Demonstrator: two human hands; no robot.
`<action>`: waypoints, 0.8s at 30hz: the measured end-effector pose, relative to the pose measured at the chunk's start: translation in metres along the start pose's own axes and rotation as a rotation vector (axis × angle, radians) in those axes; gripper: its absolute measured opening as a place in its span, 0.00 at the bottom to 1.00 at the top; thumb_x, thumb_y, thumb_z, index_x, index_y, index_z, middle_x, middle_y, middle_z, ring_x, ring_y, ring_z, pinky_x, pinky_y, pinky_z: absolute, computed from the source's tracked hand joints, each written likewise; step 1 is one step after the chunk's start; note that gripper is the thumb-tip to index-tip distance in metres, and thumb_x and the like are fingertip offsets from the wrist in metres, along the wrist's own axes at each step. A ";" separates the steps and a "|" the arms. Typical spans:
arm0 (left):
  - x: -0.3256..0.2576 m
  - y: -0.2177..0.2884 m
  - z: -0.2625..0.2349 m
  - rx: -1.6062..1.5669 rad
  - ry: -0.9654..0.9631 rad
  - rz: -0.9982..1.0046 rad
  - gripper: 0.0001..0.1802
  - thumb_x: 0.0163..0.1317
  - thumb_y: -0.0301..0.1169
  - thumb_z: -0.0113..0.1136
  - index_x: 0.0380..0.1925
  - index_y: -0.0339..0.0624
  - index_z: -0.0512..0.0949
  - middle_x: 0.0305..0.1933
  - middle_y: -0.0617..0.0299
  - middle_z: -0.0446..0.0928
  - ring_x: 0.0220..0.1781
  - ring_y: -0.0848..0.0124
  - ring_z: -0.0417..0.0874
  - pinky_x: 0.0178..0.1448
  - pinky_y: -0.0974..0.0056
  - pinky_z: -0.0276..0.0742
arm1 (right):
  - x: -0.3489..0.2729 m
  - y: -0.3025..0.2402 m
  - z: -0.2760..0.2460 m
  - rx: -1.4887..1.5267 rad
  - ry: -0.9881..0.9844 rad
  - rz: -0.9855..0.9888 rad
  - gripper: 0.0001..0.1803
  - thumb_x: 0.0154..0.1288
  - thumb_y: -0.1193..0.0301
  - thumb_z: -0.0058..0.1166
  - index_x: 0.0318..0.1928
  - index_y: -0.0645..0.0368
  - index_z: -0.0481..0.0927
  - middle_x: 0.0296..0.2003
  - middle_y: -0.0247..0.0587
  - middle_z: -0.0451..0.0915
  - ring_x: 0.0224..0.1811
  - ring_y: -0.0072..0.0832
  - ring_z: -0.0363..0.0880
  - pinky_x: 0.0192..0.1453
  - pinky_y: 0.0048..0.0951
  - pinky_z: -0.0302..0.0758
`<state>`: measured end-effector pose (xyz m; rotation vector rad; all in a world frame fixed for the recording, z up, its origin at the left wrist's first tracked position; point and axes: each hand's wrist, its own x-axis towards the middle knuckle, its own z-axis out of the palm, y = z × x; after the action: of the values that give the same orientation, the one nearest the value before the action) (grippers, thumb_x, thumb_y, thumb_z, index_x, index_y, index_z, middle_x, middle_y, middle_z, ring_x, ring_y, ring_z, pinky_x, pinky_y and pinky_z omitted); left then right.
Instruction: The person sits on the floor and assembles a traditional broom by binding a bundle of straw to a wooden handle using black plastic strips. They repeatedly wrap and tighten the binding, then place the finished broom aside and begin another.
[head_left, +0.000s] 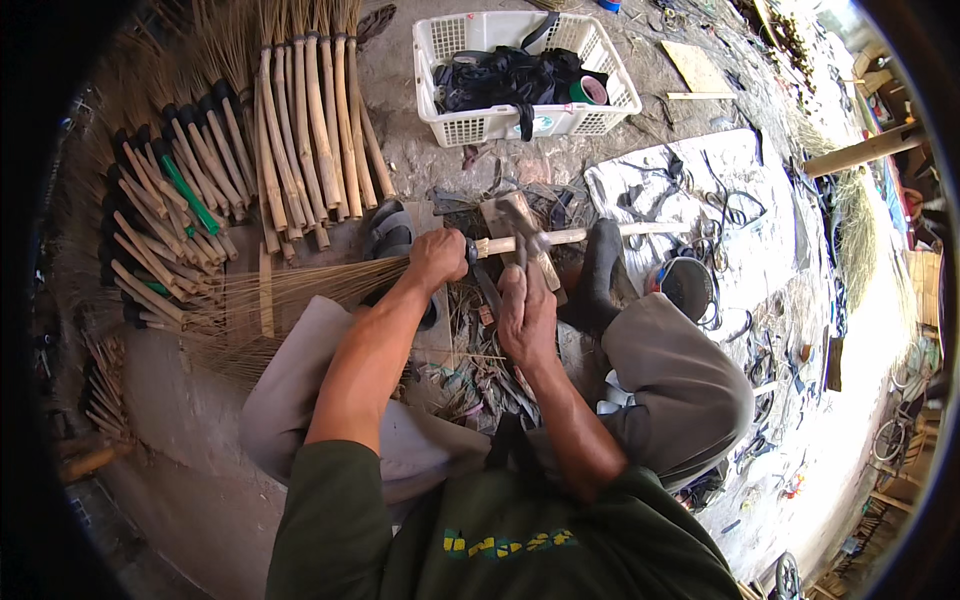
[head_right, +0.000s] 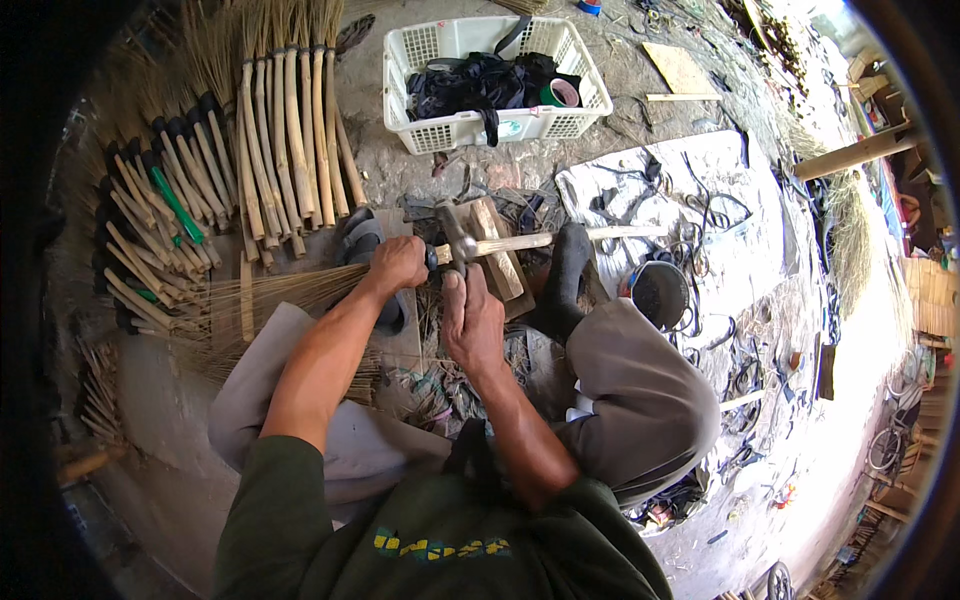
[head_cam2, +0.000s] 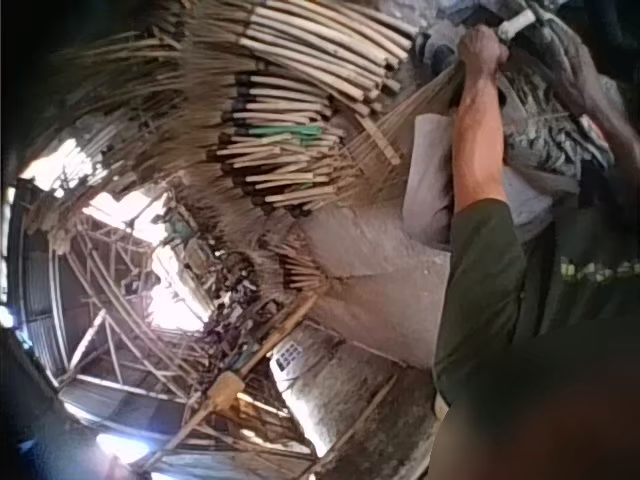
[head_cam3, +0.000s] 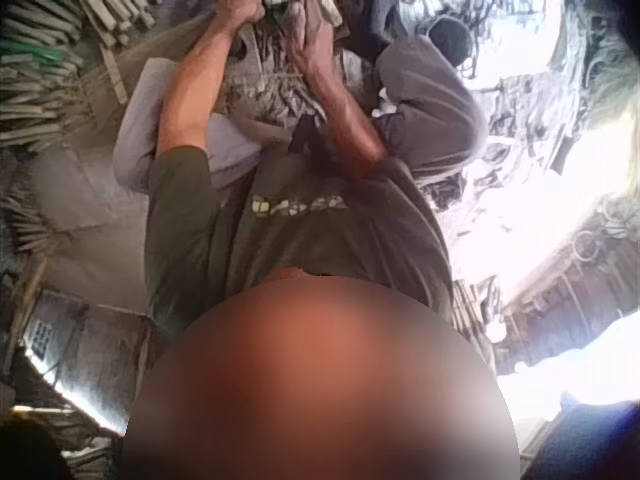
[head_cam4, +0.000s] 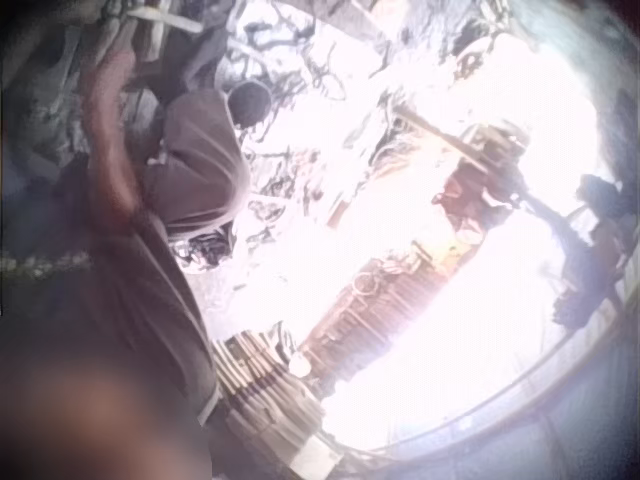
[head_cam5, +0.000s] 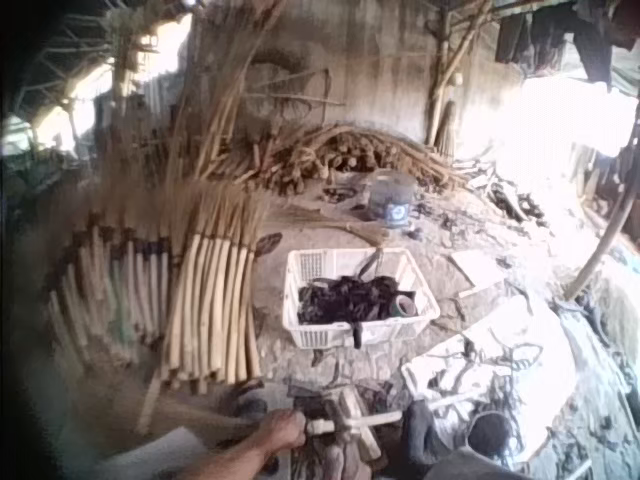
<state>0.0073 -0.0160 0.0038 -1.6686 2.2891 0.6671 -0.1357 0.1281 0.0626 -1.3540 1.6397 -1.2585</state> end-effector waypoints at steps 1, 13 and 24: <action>-0.003 0.000 0.002 0.000 -0.007 -0.008 0.12 0.50 0.28 0.62 0.33 0.35 0.87 0.40 0.40 0.86 0.46 0.46 0.88 0.51 0.50 0.84 | -0.002 0.001 0.002 -0.021 0.022 0.060 0.15 0.79 0.60 0.42 0.42 0.60 0.71 0.26 0.68 0.77 0.32 0.67 0.78 0.34 0.60 0.70; -0.002 0.000 0.003 0.014 0.040 0.004 0.12 0.43 0.31 0.71 0.31 0.40 0.88 0.37 0.44 0.86 0.44 0.48 0.89 0.50 0.51 0.85 | -0.003 0.039 0.020 -0.397 -0.185 0.214 0.21 0.80 0.52 0.38 0.42 0.59 0.69 0.26 0.70 0.78 0.33 0.70 0.76 0.37 0.66 0.69; -0.001 0.031 -0.001 -0.048 0.040 0.215 0.33 0.53 0.46 0.74 0.57 0.44 0.76 0.52 0.50 0.84 0.61 0.52 0.81 0.62 0.46 0.76 | -0.108 0.117 0.041 -0.366 -0.360 0.437 0.24 0.75 0.52 0.44 0.41 0.61 0.81 0.34 0.66 0.82 0.39 0.62 0.82 0.46 0.60 0.76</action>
<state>-0.0215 -0.0078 0.0127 -1.4805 2.5243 0.7441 -0.1102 0.2219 -0.0701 -1.2419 1.8216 -0.4475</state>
